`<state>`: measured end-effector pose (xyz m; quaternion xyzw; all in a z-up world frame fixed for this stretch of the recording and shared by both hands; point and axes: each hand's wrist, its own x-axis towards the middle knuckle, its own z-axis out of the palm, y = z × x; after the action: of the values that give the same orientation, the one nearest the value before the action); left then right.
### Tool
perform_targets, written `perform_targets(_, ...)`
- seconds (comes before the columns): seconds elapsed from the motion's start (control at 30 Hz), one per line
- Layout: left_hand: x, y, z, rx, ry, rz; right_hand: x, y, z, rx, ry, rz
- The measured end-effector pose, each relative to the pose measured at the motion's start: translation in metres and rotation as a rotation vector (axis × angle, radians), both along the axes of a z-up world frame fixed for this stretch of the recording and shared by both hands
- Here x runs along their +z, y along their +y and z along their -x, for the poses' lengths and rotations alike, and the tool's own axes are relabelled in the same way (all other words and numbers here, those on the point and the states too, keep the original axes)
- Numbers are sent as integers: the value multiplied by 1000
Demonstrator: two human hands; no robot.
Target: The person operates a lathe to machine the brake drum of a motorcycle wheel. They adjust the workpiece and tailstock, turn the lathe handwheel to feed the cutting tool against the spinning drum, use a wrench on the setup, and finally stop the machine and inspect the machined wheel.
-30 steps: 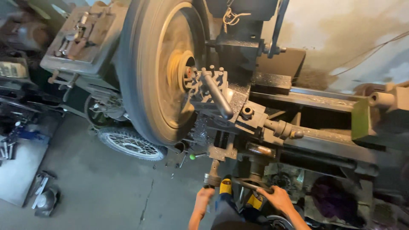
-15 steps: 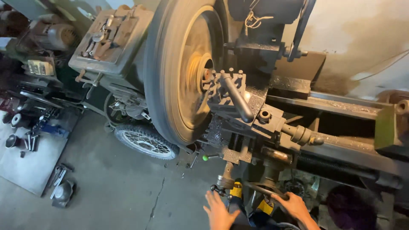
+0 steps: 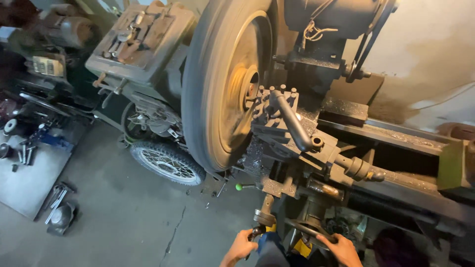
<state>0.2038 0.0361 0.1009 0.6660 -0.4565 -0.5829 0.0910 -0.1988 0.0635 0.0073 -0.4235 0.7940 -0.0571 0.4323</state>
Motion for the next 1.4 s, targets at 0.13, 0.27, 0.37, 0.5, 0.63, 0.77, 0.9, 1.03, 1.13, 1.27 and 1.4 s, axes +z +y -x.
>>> perform_targets(0.13,-45,2,-22,23,404,-75,4,6,-1,13,7,19)
perform_targets(0.27,44,-24,-12,265,686,-501,-3,13,-1,24,7,29)
perform_targets(0.37,-61,-5,-33,126,703,-358,15,2,-6,25,17,27)
perform_targets(0.5,-100,5,-41,210,776,-323,47,-6,-15,37,47,-2)
perform_targets(0.63,-94,3,-33,147,562,-132,61,-9,-19,58,39,-10)
perform_targets(0.77,-114,4,-39,127,293,35,62,-11,-21,80,35,30)
perform_targets(0.9,-114,13,-43,19,51,148,61,-10,-22,101,30,57)
perform_targets(1.03,-91,0,-34,68,209,-10,83,-10,-23,82,-30,52)
perform_targets(1.13,-96,-6,-43,38,246,-89,86,-9,-21,63,-47,114)
perform_targets(1.27,-88,-22,-50,-67,315,-169,82,-9,-21,65,-46,167)
perform_targets(1.4,-91,-21,-53,66,521,-334,95,-14,-23,87,-51,13)
